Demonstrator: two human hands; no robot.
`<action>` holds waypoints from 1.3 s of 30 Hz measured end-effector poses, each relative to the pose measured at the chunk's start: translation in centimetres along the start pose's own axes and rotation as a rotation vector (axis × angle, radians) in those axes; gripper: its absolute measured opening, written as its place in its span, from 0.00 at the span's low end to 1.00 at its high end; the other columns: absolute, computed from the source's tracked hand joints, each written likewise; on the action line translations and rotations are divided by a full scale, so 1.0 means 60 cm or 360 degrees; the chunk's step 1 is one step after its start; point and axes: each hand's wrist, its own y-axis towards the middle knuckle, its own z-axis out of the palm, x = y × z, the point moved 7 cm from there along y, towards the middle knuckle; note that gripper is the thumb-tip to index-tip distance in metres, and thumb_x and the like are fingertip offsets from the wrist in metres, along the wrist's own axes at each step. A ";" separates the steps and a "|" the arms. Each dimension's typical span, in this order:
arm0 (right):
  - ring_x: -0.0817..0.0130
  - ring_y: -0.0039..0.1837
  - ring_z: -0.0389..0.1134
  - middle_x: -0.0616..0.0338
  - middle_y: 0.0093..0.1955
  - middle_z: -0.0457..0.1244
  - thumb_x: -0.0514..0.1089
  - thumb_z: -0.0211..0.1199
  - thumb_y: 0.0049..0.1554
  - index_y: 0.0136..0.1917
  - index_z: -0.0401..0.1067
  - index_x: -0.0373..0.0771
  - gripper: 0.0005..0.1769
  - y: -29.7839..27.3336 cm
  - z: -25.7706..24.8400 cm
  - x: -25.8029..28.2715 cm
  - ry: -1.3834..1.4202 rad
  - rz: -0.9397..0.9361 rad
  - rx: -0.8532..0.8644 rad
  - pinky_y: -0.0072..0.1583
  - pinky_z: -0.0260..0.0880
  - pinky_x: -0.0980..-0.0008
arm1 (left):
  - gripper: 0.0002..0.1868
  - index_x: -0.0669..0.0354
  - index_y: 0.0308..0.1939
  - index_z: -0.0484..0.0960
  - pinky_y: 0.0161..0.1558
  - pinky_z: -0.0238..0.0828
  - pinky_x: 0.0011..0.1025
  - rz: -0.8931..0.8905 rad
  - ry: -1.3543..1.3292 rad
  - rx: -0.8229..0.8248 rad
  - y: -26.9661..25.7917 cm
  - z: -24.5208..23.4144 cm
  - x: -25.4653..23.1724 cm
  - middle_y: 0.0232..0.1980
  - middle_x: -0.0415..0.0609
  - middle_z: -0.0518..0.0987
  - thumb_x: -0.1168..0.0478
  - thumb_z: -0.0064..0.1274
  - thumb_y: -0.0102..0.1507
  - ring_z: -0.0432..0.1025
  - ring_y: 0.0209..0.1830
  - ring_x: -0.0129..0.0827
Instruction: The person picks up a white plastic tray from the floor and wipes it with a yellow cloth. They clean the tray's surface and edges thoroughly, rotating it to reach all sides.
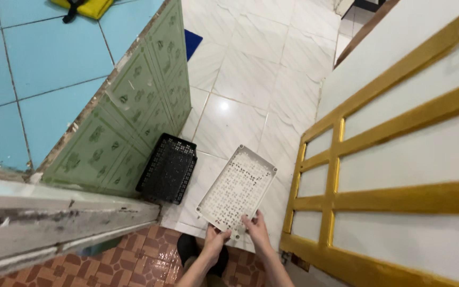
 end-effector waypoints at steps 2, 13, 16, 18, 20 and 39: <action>0.58 0.61 0.69 0.47 0.63 0.66 0.43 0.64 0.58 0.78 0.51 0.38 0.40 0.043 0.018 -0.020 0.0061 0.0023 0.0083 0.59 0.72 0.57 | 0.30 0.61 0.65 0.63 0.49 0.76 0.31 -0.0058 -0.0056 -0.0052 0.027 -0.006 0.000 0.56 0.49 0.80 0.75 0.55 0.60 0.76 0.50 0.33; 0.61 0.53 0.73 0.51 0.57 0.69 0.32 0.56 0.57 0.78 0.51 0.42 0.38 0.239 0.061 -0.060 0.0095 0.0092 0.0107 0.51 0.76 0.59 | 0.29 0.59 0.65 0.67 0.48 0.76 0.34 -0.0159 -0.0157 -0.0069 0.187 -0.015 -0.021 0.55 0.49 0.81 0.76 0.50 0.60 0.77 0.51 0.37; 0.61 0.53 0.71 0.50 0.57 0.69 0.32 0.56 0.57 0.79 0.51 0.42 0.38 0.279 0.070 -0.069 0.0052 0.0158 0.0020 0.50 0.73 0.60 | 0.29 0.58 0.65 0.67 0.49 0.76 0.33 -0.0166 -0.0100 -0.0038 0.235 -0.015 -0.029 0.56 0.48 0.80 0.77 0.49 0.60 0.77 0.52 0.36; 0.62 0.53 0.72 0.51 0.57 0.69 0.32 0.56 0.57 0.78 0.52 0.42 0.38 0.301 0.076 -0.075 0.0117 0.0168 -0.0010 0.50 0.75 0.60 | 0.28 0.59 0.64 0.68 0.49 0.77 0.33 -0.0242 -0.0030 -0.0050 0.266 -0.018 -0.031 0.56 0.49 0.80 0.76 0.50 0.61 0.77 0.52 0.37; 0.62 0.53 0.72 0.52 0.57 0.69 0.31 0.56 0.57 0.78 0.51 0.42 0.38 0.325 0.080 -0.079 0.0145 0.0173 -0.0030 0.51 0.77 0.60 | 0.26 0.60 0.63 0.70 0.48 0.77 0.34 -0.0278 0.0014 -0.0027 0.294 -0.018 -0.033 0.56 0.49 0.81 0.76 0.50 0.61 0.76 0.51 0.37; 0.62 0.54 0.71 0.50 0.60 0.68 0.30 0.56 0.55 0.78 0.45 0.46 0.42 0.399 0.102 -0.154 0.0067 0.0359 -0.0106 0.52 0.75 0.60 | 0.25 0.56 0.63 0.72 0.48 0.73 0.34 -0.0523 0.0138 -0.0101 0.379 -0.069 0.020 0.57 0.47 0.81 0.73 0.50 0.63 0.75 0.51 0.35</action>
